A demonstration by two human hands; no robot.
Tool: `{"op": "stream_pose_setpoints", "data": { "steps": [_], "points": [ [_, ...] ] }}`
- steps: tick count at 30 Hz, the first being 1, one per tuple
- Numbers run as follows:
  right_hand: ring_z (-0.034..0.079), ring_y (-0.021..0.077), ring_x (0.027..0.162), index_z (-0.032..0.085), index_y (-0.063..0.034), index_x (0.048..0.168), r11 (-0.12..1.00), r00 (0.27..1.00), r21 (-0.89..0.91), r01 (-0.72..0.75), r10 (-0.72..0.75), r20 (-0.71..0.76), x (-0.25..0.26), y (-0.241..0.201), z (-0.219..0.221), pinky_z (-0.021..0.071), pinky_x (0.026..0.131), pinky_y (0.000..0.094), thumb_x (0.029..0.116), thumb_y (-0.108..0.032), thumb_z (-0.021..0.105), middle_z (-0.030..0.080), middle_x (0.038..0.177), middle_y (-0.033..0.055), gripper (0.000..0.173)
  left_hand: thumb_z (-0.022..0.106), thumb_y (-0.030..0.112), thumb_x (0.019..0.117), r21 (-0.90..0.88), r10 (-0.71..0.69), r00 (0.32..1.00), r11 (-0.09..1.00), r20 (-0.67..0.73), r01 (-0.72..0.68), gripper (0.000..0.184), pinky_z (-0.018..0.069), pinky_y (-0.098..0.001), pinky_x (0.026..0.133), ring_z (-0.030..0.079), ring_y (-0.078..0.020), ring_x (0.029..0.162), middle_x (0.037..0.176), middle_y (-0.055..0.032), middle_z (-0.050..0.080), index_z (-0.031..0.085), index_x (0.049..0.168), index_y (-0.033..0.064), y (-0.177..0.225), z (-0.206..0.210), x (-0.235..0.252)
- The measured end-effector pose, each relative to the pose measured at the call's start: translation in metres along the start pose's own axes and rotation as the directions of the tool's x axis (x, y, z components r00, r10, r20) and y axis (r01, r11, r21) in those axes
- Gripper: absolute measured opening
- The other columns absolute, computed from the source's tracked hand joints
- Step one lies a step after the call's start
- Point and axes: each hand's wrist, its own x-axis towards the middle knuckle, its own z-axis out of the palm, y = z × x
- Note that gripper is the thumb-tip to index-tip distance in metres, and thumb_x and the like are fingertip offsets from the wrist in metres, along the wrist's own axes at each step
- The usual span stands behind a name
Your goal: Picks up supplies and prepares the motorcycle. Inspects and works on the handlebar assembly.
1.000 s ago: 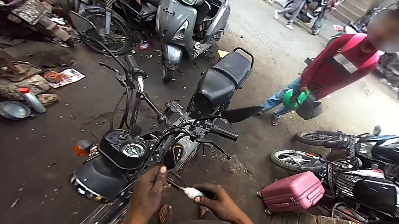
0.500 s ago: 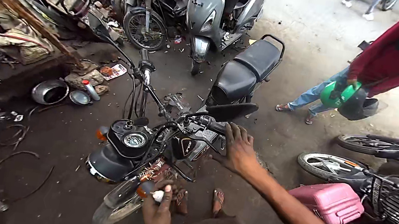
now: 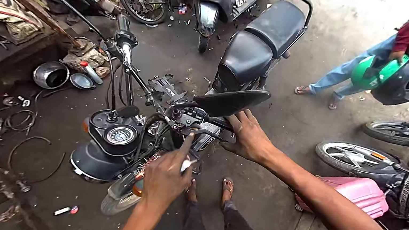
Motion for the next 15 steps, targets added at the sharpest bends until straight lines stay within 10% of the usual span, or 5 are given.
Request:
{"op": "stream_pose_setpoints", "data": {
  "steps": [4,6,11,15],
  "points": [
    [0.057,0.0337,0.11,0.062,-0.0131,0.131,1.0,1.0,0.009,0.002,-0.002,-0.016,-0.003,0.002,0.004,0.0518,0.09,0.0478,0.0754,-0.053,0.083,0.061,0.115,0.0124,0.072,0.072,0.012,0.0866,0.216,-0.075,0.98,0.976,0.182,0.034,0.088,0.0514,-0.0542,0.052,0.068,-0.0385,0.067,0.084,-0.0165,0.069,0.031,0.164,0.022,-0.006,0.006,0.008],
    [0.057,0.0328,0.109,0.062,-0.0135,0.13,1.0,1.0,0.012,-0.008,0.009,-0.028,-0.002,0.002,0.003,0.0518,0.089,0.0467,0.0744,-0.052,0.084,0.061,0.114,0.0115,0.071,0.07,0.012,0.0852,0.261,-0.109,0.985,0.963,0.133,0.071,0.083,0.0507,-0.055,0.05,0.068,-0.0389,0.065,0.082,-0.017,0.069,0.037,0.161,0.0166,-0.013,0.007,-0.005],
    [0.057,0.0315,0.107,0.063,-0.0134,0.13,1.0,1.0,0.014,-0.017,0.017,-0.02,-0.002,0.001,0.001,0.0517,0.089,0.0456,0.0737,-0.052,0.084,0.06,0.112,0.0104,0.072,0.063,0.019,0.093,0.179,-0.413,0.897,0.905,0.159,0.385,0.044,0.052,-0.0695,0.065,0.071,-0.0479,0.077,0.093,-0.024,0.074,0.066,0.135,0.0074,-0.028,-0.004,-0.043],
    [0.057,0.0322,0.108,0.063,-0.0127,0.131,0.999,1.0,0.028,-0.019,0.019,-0.015,-0.003,0.001,0.001,0.0524,0.088,0.0459,0.0733,-0.051,0.085,0.061,0.113,0.0109,0.073,0.06,0.03,0.1004,-0.244,-0.562,0.825,0.794,0.058,0.557,0.028,0.0557,-0.052,0.067,0.067,-0.0254,0.072,0.081,-0.0107,0.069,0.071,0.103,0.0046,0.002,-0.003,-0.053]
  ]
}}
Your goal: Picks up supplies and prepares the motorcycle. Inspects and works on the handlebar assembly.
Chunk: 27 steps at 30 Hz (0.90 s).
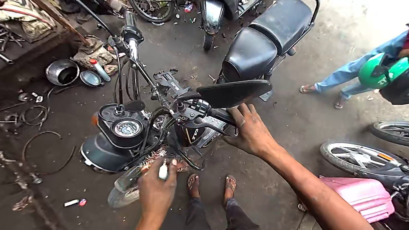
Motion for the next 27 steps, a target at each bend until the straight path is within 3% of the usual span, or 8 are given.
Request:
{"op": "stream_pose_setpoints", "data": {
  "steps": [2,5,8,10,12,14,18,27],
  "points": [
    [0.057,0.0333,0.108,0.062,-0.0119,0.133,1.0,1.0,0.016,-0.003,0.003,0.011,-0.001,-0.001,-0.001,0.0526,0.088,0.0469,0.0746,-0.05,0.085,0.061,0.113,0.0119,0.073,0.063,0.028,0.0991,-0.231,-0.107,0.994,0.967,0.017,0.108,0.025,0.0536,-0.0429,0.061,0.062,-0.0179,0.065,0.077,-0.0056,0.064,0.069,0.1,0.004,0.017,0.007,-0.007],
    [0.057,0.0331,0.107,0.062,-0.0119,0.133,1.0,1.0,0.014,-0.005,0.005,0.013,-0.001,-0.002,-0.002,0.0529,0.087,0.0472,0.0748,-0.05,0.084,0.061,0.111,0.0118,0.073,0.059,0.02,0.0989,-0.553,-0.185,0.968,0.795,0.168,0.248,0.023,0.0528,-0.0336,0.048,0.059,-0.0175,0.053,0.076,-0.0076,0.064,0.062,0.115,0.0035,0.039,0.017,-0.006],
    [0.057,0.0338,0.11,0.062,-0.0122,0.135,1.0,0.999,0.015,-0.023,0.023,0.027,-0.001,-0.004,-0.003,0.0536,0.088,0.0468,0.0743,-0.05,0.085,0.06,0.115,0.0127,0.075,0.049,0.008,0.1012,-0.697,-0.168,0.936,0.629,0.31,0.344,0.036,0.0543,-0.0312,0.061,0.06,-0.0174,0.069,0.095,-0.008,0.062,0.058,0.136,0.006,0.058,0.015,0.001],
    [0.057,0.0335,0.111,0.061,-0.0124,0.135,0.999,0.999,0.011,-0.034,0.034,0.03,-0.001,-0.005,-0.004,0.0535,0.089,0.0461,0.0738,-0.051,0.085,0.06,0.115,0.0128,0.076,0.05,0.009,0.1048,-0.634,-0.16,0.928,0.69,0.337,0.349,0.037,0.0571,-0.034,0.066,0.064,-0.0187,0.077,0.105,-0.0092,0.064,0.055,0.141,0.0076,0.065,0.005,0.007],
    [0.057,0.0334,0.111,0.061,-0.0123,0.135,0.999,0.999,0.002,-0.035,0.035,0.029,-0.001,-0.006,-0.003,0.0534,0.089,0.046,0.074,-0.051,0.085,0.06,0.115,0.013,0.076,0.059,0.019,0.1051,-0.388,-0.148,0.939,0.882,0.311,0.267,0.039,0.062,-0.0415,0.072,0.07,-0.0214,0.082,0.109,-0.0104,0.069,0.054,0.143,0.0102,0.064,-0.008,0.016],
    [0.057,0.0331,0.11,0.062,-0.0122,0.133,0.999,0.999,-0.005,-0.032,0.032,0.019,-0.001,-0.007,-0.003,0.0532,0.088,0.0457,0.0738,-0.051,0.084,0.06,0.114,0.0126,0.074,0.065,0.03,0.1029,-0.152,-0.125,0.951,0.973,0.284,0.173,0.045,0.0622,-0.054,0.075,0.073,-0.027,0.082,0.104,-0.0136,0.072,0.056,0.143,0.0117,0.063,-0.019,0.024],
    [0.057,0.033,0.109,0.062,-0.0122,0.13,1.0,1.0,-0.009,-0.02,0.021,0.013,0.0,-0.006,0.0,0.0535,0.087,0.0449,0.0745,-0.051,0.083,0.06,0.114,0.0117,0.071,0.059,0.036,0.1055,-0.055,-0.081,0.966,0.994,0.246,0.097,0.034,0.0596,-0.0509,0.064,0.069,-0.0232,0.067,0.09,-0.0089,0.072,0.066,0.128,0.0116,0.069,-0.03,0.039],
    [0.056,0.0339,0.112,0.061,-0.0129,0.131,0.999,0.999,0.024,-0.025,0.024,0.028,0.001,-0.002,0.0,0.0539,0.085,0.047,0.0759,-0.051,0.083,0.059,0.118,0.0114,0.07,0.053,0.04,0.1076,0.073,-0.06,0.989,0.996,0.137,0.051,0.037,0.0559,-0.0573,0.072,0.069,-0.0286,0.077,0.089,-0.0133,0.071,0.07,0.118,0.0088,0.086,-0.03,0.051]
  ]
}}
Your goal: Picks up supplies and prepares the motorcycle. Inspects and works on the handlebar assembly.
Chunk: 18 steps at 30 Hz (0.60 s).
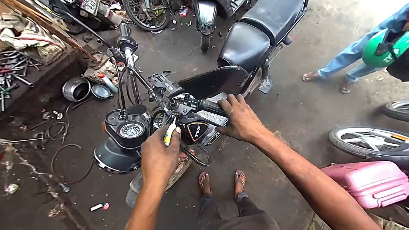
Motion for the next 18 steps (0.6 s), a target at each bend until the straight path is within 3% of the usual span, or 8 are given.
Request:
{"op": "stream_pose_setpoints", "data": {
  "steps": [5,8,12,16,18],
  "points": [
    [0.056,0.035,0.114,0.061,-0.0124,0.131,0.999,1.0,0.034,0.001,-0.001,-0.015,-0.001,0.0,0.001,0.0547,0.085,0.0477,0.0751,-0.047,0.085,0.059,0.122,0.0125,0.07,0.053,0.038,0.1077,0.068,0.01,1.0,0.998,-0.005,-0.009,0.038,0.0527,-0.0626,0.076,0.068,-0.0351,0.082,0.091,-0.0179,0.07,0.07,0.116,0.0059,0.006,-0.001,0.001],
    [0.055,0.0343,0.113,0.061,-0.0126,0.13,0.999,1.0,0.038,0.003,-0.002,-0.016,-0.001,0.001,0.002,0.0542,0.084,0.0474,0.0752,-0.046,0.085,0.059,0.12,0.0115,0.069,0.053,0.037,0.1078,0.143,0.009,1.0,0.99,-0.02,-0.006,0.036,0.0512,-0.0646,0.072,0.067,-0.0389,0.08,0.087,-0.0208,0.069,0.071,0.111,0.0052,0.014,-0.001,0.0],
    [0.055,0.0345,0.113,0.061,-0.0127,0.13,0.999,1.0,0.037,0.0,0.001,-0.02,-0.001,0.0,0.002,0.0543,0.084,0.0471,0.0759,-0.047,0.084,0.059,0.12,0.0113,0.069,0.052,0.036,0.1077,0.264,-0.054,0.998,0.963,-0.026,0.059,0.039,0.0509,-0.0695,0.078,0.068,-0.0472,0.091,0.095,-0.0271,0.07,0.07,0.113,0.0016,0.036,-0.001,-0.003],
    [0.056,0.0343,0.112,0.061,-0.0122,0.131,0.999,1.0,0.043,0.006,-0.005,-0.025,-0.002,0.0,0.002,0.054,0.083,0.0468,0.0761,-0.046,0.084,0.058,0.12,0.0117,0.068,0.051,0.034,0.1076,0.325,-0.061,0.997,0.943,-0.045,0.072,0.039,0.0508,-0.0691,0.077,0.068,-0.049,0.091,0.091,-0.0278,0.068,0.069,0.103,-0.0003,0.048,0.001,-0.003],
    [0.055,0.0344,0.112,0.061,-0.0121,0.13,0.999,0.999,0.046,0.01,-0.009,-0.031,-0.002,0.001,0.003,0.054,0.083,0.0469,0.076,-0.046,0.084,0.058,0.121,0.0116,0.069,0.051,0.034,0.1078,0.342,-0.062,0.997,0.937,-0.045,0.074,0.039,0.051,-0.0693,0.079,0.068,-0.0494,0.093,0.093,-0.0283,0.069,0.069,0.105,-0.001,0.051,0.001,-0.003]
  ]
}}
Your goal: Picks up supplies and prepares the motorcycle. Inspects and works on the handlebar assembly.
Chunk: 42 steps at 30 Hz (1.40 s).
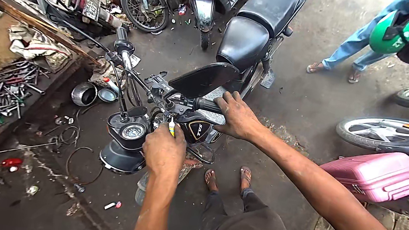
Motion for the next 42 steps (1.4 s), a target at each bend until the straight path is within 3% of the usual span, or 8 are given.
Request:
{"op": "stream_pose_setpoints", "data": {
  "steps": [4,8,11,14,23,30,35,42],
  "points": [
    [0.055,0.0345,0.113,0.061,-0.0123,0.131,1.0,1.0,0.007,-0.007,0.007,0.0,0.0,0.0,0.0,0.0542,0.083,0.0469,0.076,-0.046,0.084,0.058,0.119,0.0113,0.068,0.052,0.033,0.1075,-0.036,0.011,1.0,0.999,-0.016,-0.011,0.038,0.0501,-0.0694,0.077,0.067,-0.048,0.09,0.091,-0.0272,0.068,0.068,0.102,-0.0006,-0.003,0.001,0.0],
    [0.055,0.0343,0.113,0.06,-0.0128,0.133,1.0,1.0,0.002,-0.018,0.018,0.008,-0.001,0.001,0.0,0.0536,0.083,0.0466,0.0762,-0.047,0.084,0.058,0.121,0.0111,0.07,0.048,0.042,0.1086,-0.199,0.026,0.998,0.979,-0.058,-0.037,0.044,0.0516,-0.0672,0.076,0.068,-0.0424,0.085,0.093,-0.0221,0.07,0.067,0.118,0.0041,-0.03,0.014,-0.008],
    [0.055,0.0347,0.112,0.06,-0.0125,0.132,0.999,0.999,-0.003,-0.037,0.037,0.019,-0.002,-0.002,-0.002,0.0536,0.081,0.0478,0.074,-0.048,0.085,0.058,0.121,0.0114,0.072,0.046,0.035,0.1102,-0.463,-0.008,0.997,0.886,-0.081,-0.03,0.039,0.0577,-0.049,0.066,0.067,-0.0247,0.073,0.093,-0.0113,0.07,0.062,0.127,0.004,-0.056,0.034,-0.024],
    [0.055,0.0357,0.113,0.059,-0.0124,0.133,0.998,0.997,-0.019,-0.067,0.068,0.028,-0.003,-0.007,-0.003,0.0536,0.082,0.0485,0.0722,-0.051,0.086,0.058,0.123,0.0122,0.077,0.044,0.022,0.1093,-0.651,-0.03,0.999,0.759,-0.045,-0.006,0.033,0.0601,-0.0368,0.07,0.07,-0.0175,0.081,0.098,-0.0091,0.071,0.06,0.13,0.0006,-0.079,0.055,-0.046],
    [0.058,0.0351,0.111,0.063,-0.0121,0.129,0.998,0.998,-0.013,0.065,-0.065,0.021,0.004,0.011,-0.006,0.0554,0.083,0.0485,0.0777,-0.048,0.083,0.06,0.119,0.0121,0.065,0.047,0.016,0.1073,-0.727,-0.114,0.993,0.682,0.005,0.082,0.03,0.0586,-0.0299,0.067,0.069,-0.0143,0.078,0.096,-0.0077,0.071,0.061,0.128,-0.0005,-0.105,0.087,-0.09],
    [0.057,0.0409,0.119,0.044,-0.0097,0.153,0.984,0.984,-0.141,-0.108,0.126,0.123,-0.007,-0.017,-0.005,0.0504,0.089,0.0562,0.0745,-0.062,0.081,0.056,0.136,0.0205,0.101,0.048,0.017,0.108,-0.741,-0.103,0.994,0.665,0.041,0.1,0.028,0.0593,-0.032,0.068,0.07,-0.016,0.081,0.1,-0.0084,0.072,0.061,0.127,0.0004,-0.103,0.092,-0.102],
    [0.067,0.0355,0.099,0.06,-0.0087,0.128,0.981,0.988,-0.155,0.115,-0.096,0.122,0.009,0.006,-0.016,0.0559,0.08,0.0537,0.0816,-0.051,0.079,0.065,0.113,0.0156,0.066,0.048,0.017,0.1071,-0.752,-0.107,0.994,0.652,0.036,0.097,0.029,0.06,-0.0313,0.071,0.07,-0.0148,0.082,0.101,-0.0069,0.072,0.061,0.128,0.0021,-0.104,0.093,-0.112],
    [0.058,0.0424,0.121,0.042,-0.0047,0.153,0.968,0.97,-0.232,-0.094,0.142,0.197,-0.002,-0.029,-0.014,0.0502,0.093,0.0592,0.0771,-0.065,0.077,0.055,0.138,0.0229,0.103,0.048,0.018,0.1058,-0.776,-0.11,0.994,0.627,0.007,0.075,0.03,0.0583,-0.0299,0.07,0.069,-0.0136,0.081,0.098,-0.0059,0.072,0.062,0.126,0.0008,-0.108,0.101,-0.12]
  ]
}}
